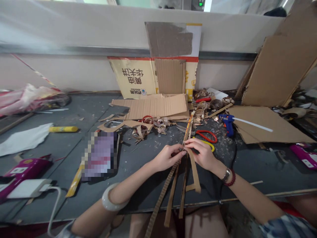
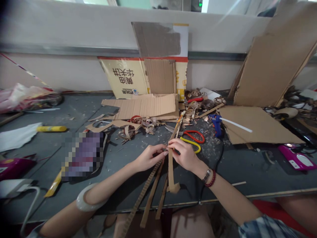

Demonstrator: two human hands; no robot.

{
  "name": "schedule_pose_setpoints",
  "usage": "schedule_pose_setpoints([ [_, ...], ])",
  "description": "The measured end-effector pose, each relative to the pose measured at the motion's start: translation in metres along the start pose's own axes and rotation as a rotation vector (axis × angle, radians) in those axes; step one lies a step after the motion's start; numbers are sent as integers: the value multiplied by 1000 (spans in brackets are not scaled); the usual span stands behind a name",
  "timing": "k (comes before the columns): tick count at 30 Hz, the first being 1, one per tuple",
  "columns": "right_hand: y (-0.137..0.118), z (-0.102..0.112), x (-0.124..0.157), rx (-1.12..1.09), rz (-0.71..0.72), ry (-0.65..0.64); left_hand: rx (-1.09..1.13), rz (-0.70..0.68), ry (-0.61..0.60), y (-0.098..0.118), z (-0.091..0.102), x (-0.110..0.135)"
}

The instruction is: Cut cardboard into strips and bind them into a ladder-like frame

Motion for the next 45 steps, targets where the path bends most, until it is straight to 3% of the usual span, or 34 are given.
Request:
schedule_pose_setpoints([
  [10,-2,1,-1,19,-13,-18,34,37,-16,-6,-2,-1],
  [16,2,10,-1,-38,-77,66,54,16,-14,-2,-2,-1],
  [23,1,11,-4,16,-60,73,38,9,-3,-3,-1,0],
  [33,-1,0,1,48,16,8,37,1,18,0,0,-1],
  [45,-2,1,0,20,-14,-16,121,28,-26,-5,-5,-1],
])
Point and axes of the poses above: each hand's wrist, its own x-axis away from the middle knuckle, its own z-axis out of the back of the hand, y = z × x, the point moved 9 cm from there along -x, towards the middle knuckle, and after that the axes turned 6 degrees about -y, right-handed, at the moved point
